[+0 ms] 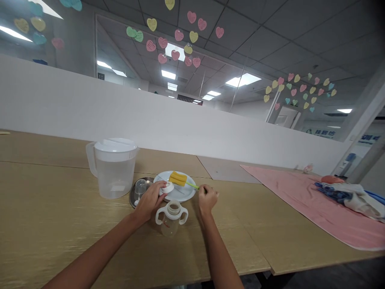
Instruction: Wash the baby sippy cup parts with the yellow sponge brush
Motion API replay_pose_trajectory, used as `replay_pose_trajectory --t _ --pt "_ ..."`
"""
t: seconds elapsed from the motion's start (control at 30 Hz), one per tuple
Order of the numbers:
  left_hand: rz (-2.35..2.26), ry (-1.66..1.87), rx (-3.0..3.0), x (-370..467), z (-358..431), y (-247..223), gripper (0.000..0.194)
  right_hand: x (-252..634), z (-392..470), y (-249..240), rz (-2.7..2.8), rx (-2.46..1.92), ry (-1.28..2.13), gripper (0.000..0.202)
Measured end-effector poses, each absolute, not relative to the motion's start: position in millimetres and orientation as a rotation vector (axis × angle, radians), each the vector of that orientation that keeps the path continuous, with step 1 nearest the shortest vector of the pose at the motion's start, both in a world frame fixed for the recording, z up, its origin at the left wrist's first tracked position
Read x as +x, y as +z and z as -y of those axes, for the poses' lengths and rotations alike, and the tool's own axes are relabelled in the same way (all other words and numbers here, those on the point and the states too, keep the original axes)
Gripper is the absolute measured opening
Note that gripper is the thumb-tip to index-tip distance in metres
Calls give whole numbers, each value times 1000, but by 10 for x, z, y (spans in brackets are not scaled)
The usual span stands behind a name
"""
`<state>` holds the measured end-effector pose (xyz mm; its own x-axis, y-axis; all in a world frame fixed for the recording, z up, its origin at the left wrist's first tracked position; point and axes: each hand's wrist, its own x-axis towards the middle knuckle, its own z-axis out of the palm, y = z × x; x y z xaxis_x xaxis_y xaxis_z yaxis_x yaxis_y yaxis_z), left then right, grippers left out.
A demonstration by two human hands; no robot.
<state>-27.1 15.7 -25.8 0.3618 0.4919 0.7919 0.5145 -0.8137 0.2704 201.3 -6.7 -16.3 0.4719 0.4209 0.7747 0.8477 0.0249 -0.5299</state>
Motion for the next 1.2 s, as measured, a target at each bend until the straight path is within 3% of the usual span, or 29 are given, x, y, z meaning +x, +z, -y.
replay_pose_trajectory --t 0.17,0.37,0.57,0.8,1.0,1.2 --pt "1097 -1701 -2370 -312 -147 -246 23 1964 87 -178 1279 -1565 -301 28" --pt "1084 -1886 -2176 -343 -121 -247 25 1940 79 -211 1246 -1656 -321 28" --pt "929 -1556 -2478 -347 -82 -225 30 1918 91 -211 1400 -1508 -369 26" --pt "1254 -1765 -2153 -439 -139 -123 30 1949 58 -190 1073 -1704 -358 30" --pt "1442 -1461 -2227 -499 -171 -101 18 2006 47 -179 993 -1726 -341 31" --pt "1587 -1241 -2284 -437 -195 -147 18 2003 53 -168 987 -1710 -352 32"
